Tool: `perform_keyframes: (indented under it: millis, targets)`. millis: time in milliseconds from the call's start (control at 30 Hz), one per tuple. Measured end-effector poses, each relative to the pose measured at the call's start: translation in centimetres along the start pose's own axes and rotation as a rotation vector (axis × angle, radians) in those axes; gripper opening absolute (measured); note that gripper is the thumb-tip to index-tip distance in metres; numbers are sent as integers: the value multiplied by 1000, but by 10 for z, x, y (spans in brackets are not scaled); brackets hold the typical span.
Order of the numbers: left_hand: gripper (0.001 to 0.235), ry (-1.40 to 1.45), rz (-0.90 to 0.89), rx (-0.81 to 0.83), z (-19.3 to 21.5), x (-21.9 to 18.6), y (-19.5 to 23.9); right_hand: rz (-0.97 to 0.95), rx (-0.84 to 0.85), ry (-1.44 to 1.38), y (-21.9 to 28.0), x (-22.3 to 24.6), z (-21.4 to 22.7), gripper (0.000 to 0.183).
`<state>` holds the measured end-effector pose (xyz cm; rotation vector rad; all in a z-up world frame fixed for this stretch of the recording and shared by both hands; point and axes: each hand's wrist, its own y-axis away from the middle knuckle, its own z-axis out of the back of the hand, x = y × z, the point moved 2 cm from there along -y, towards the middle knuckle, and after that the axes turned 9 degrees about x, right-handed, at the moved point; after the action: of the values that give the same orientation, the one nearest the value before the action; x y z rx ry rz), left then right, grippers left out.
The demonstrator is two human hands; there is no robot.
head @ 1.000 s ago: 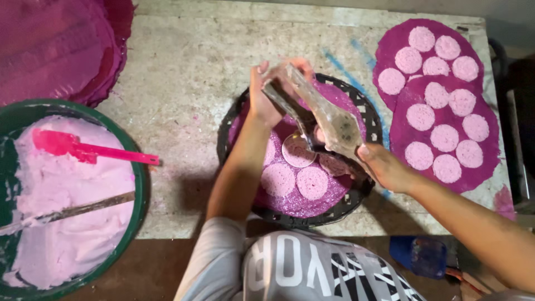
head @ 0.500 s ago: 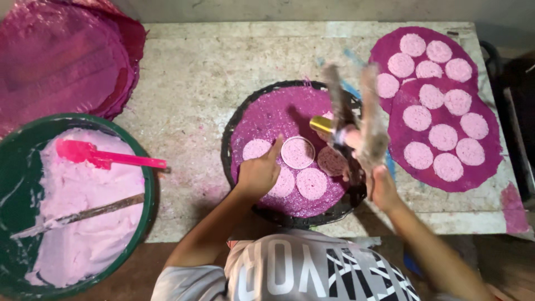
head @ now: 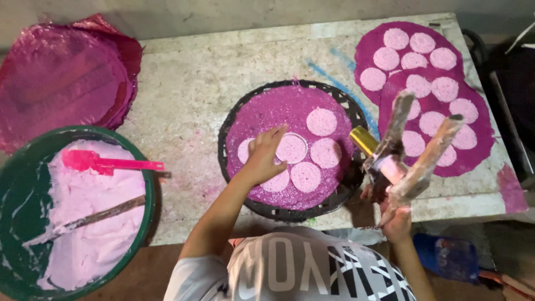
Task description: The person scoops pink dough from a green bowl and uses a manual press to form small round pieces on a purple mat. They repeatedly fill the press, eject the shaped dough, and arrange the pieces on the mat.
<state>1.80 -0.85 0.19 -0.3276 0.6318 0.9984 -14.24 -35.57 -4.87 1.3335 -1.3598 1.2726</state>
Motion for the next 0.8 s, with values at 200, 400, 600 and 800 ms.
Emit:
perform_keyframes:
  millis: [200, 400, 600, 800]
  targets:
    - [116, -62, 89, 231, -2, -12, -24, 71, -33, -33, 9, 13, -17, 113]
    - [118, 97, 100, 92, 25, 42, -44, 75, -88, -63, 16, 15, -28, 114]
    - [70, 858, 327, -107, 33, 173, -57, 73, -139, -80, 17, 23, -54, 114]
    - [44, 1191, 410, -462, -33, 176, 19, 87, -128, -51, 11, 25, -79, 113]
